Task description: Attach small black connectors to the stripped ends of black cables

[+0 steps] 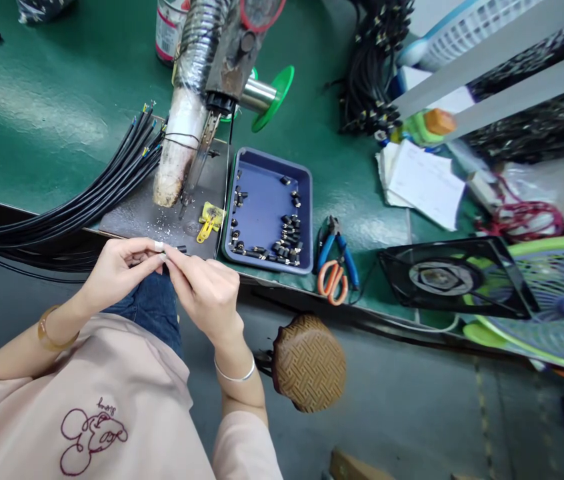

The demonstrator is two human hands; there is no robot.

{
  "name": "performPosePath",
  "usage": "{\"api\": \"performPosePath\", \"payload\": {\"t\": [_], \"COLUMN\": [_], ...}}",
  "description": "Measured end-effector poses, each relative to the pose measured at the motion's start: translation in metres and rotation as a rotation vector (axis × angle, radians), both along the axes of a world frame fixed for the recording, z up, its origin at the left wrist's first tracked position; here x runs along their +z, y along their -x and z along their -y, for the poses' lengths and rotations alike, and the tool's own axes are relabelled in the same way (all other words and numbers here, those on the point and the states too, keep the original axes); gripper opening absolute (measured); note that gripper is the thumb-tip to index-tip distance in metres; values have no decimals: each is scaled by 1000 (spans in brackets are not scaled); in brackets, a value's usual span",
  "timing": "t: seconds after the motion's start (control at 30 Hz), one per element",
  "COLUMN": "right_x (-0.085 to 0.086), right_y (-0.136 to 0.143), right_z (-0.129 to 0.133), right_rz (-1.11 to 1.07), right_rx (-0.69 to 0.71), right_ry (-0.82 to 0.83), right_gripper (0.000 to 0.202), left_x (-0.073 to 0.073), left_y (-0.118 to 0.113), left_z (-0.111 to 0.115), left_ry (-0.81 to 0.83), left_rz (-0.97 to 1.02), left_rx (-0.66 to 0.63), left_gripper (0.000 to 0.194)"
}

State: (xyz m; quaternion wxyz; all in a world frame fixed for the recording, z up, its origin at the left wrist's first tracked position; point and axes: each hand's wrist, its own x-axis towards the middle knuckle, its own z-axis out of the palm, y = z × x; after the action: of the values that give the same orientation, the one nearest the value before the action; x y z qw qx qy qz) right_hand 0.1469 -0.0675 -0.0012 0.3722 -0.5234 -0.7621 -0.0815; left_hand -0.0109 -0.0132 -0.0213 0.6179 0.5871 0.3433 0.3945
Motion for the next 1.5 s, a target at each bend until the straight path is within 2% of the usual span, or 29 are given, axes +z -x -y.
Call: {"api": "performPosePath", "payload": {"t": [0.13, 0.27, 0.4, 0.53, 0.6, 0.73, 0.8, 0.87, 0.97, 1.13, 1.5], "right_x": [0, -1, -2, -3, -2, 0, -3, -9, -18, -24, -22], "right_y": [-1, -2, -2, -6, -8, -7, -6, -5, -5, -1, -1], "right_z": [0, 0, 3, 10, 13, 12, 9, 8, 4, -8, -22], "right_rz": [60, 29, -117, -377, -517, -742, -730, -646, -471, -276, -279], "right_rx": [29, 6, -19, -30, -80, -128, -160, -191, -154, -97, -107], "right_ry": [-20, -29, 73, 157, 83, -231, -260, -168, -49, -114, -108], "right_gripper": [12, 7, 7, 9, 8, 13, 22, 27, 20, 17, 16], "left_x": [0, 7, 19, 23, 22, 20, 20, 20, 21, 22, 24], "left_y": [0, 2, 2, -2, -4, -5, -4, -4, -6, -10, -15], "left_z": [-1, -4, -6, -6, -5, -7, -9, -11, -15, -21, -38], "left_ry": [-34, 67, 242, 340, 344, 320, 306, 291, 279, 286, 347], "left_rz": [-30, 12, 47, 71, 84, 87, 89, 91, 86, 37, -6], "left_rx": [6, -63, -172, -143, -106, -88, -91, -94, -91, -70, -112], "left_gripper": [14, 18, 27, 27, 23, 16, 16, 17, 20, 22, 20]}}
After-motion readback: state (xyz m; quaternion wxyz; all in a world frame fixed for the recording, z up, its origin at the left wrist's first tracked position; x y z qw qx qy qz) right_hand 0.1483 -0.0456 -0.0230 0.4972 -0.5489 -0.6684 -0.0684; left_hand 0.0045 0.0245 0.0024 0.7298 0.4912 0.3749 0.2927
